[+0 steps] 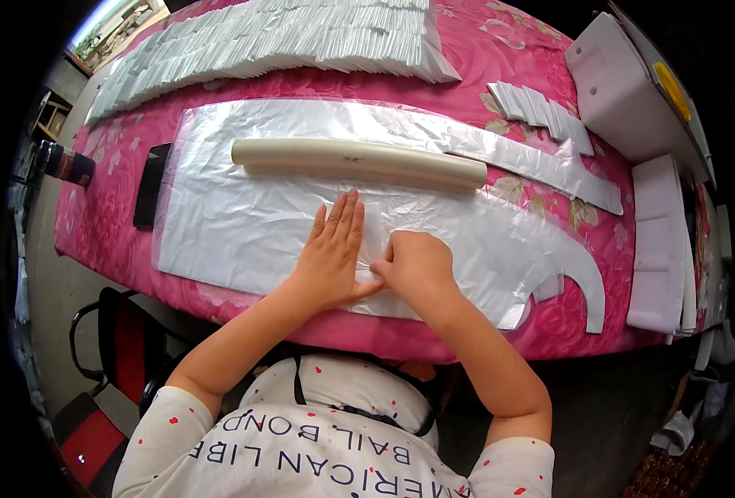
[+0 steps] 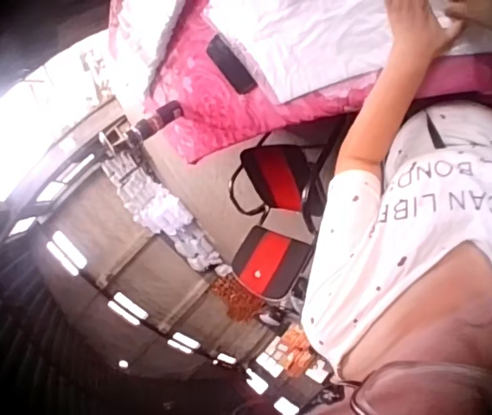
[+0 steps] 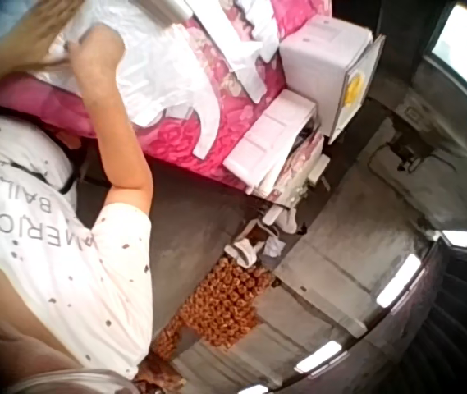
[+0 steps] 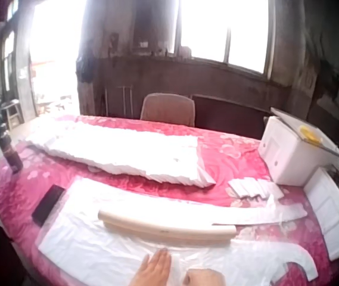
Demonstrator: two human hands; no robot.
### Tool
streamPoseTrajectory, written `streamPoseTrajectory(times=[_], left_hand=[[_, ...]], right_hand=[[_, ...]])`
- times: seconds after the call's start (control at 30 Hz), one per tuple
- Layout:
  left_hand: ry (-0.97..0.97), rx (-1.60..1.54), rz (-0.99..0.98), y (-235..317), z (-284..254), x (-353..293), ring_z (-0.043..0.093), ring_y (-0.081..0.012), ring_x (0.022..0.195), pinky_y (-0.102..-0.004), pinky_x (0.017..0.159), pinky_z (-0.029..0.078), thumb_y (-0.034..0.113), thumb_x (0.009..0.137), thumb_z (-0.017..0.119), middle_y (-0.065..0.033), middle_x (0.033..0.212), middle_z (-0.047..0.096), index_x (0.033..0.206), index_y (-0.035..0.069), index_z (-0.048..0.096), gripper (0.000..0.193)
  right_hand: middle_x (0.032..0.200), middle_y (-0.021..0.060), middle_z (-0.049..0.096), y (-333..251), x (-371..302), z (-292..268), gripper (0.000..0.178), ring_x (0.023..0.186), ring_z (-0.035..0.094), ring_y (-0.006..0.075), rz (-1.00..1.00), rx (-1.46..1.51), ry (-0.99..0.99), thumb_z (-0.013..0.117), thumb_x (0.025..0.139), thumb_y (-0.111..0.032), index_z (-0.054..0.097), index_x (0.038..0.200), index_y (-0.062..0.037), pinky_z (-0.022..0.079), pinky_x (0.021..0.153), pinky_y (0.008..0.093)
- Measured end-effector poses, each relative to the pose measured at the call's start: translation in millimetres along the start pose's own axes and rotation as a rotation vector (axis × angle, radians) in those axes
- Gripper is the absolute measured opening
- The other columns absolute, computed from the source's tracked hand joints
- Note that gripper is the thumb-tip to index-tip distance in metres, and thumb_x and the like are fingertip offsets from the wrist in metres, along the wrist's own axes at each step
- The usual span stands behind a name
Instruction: The person wraps small white rectangular items in clear plastic film using a roll and a template on a pink table. They repeatedly place an item on the template, roll the film over it, fold the edges, and set the wrapped item aside. A stack of wrapped items accumulates on the table.
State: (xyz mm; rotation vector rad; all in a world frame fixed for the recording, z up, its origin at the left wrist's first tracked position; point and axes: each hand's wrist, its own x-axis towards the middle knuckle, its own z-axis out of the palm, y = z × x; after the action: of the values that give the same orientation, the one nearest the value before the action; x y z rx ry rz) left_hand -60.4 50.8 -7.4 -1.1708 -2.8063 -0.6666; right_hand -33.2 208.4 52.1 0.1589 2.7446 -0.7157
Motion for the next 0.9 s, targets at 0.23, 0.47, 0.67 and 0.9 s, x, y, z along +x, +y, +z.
streamPoseTrajectory(times=[0.23,0.47,0.67,0.9], left_hand=[[0.178,-0.347,-0.004,-9,-33,-40,0.023,-0.0355,0.133,-0.0468,0.108,0.019,0.039,0.079,0.062,-0.0264,0.143,0.022,0.141,-0.001,0.018,0.086],[-0.404,-1.379,-0.826,-7,-67,-140,0.062,-0.0175,0.091,-0.0266,0.082,0.050,0.010,0.091,0.051,-0.0141,0.103,0.064,0.112,-0.006,0.055,0.026],[-0.055,-1.589,-1.332,3,-60,-180,0.062,-0.0160,0.090,-0.0264,0.076,0.051,0.010,0.090,0.054,-0.0126,0.104,0.063,0.112,-0.003,0.055,0.026],[-0.113,-0.833,-0.738,-3,-70,-161,0.062,-0.0147,0.061,-0.0257,0.055,0.047,0.003,0.077,0.062,-0.0062,0.075,0.066,0.088,-0.001,0.063,0.012]], right_hand=[[0.094,0.0138,0.062,-2,-5,-13,0.032,0.085,0.059,0.0285,-0.285,-0.185,0.200,0.070,0.070,-0.020,0.061,0.094,-0.0020,0.047,0.076,0.0374],[0.139,0.0232,0.030,-26,32,58,0.065,0.132,0.025,0.0346,-0.598,-0.089,0.273,0.057,0.082,-0.038,0.039,0.131,0.0015,0.018,0.108,0.0441],[0.145,0.0230,0.020,-89,-28,117,0.064,0.137,0.013,0.0344,-0.683,0.215,-0.035,0.047,0.089,-0.039,0.033,0.136,0.0009,0.010,0.110,0.0458],[0.141,0.0221,0.027,-83,-45,89,0.039,0.137,0.012,0.0354,-0.945,0.196,-0.158,0.056,0.084,-0.028,0.051,0.114,-0.0022,0.009,0.109,0.0526]])
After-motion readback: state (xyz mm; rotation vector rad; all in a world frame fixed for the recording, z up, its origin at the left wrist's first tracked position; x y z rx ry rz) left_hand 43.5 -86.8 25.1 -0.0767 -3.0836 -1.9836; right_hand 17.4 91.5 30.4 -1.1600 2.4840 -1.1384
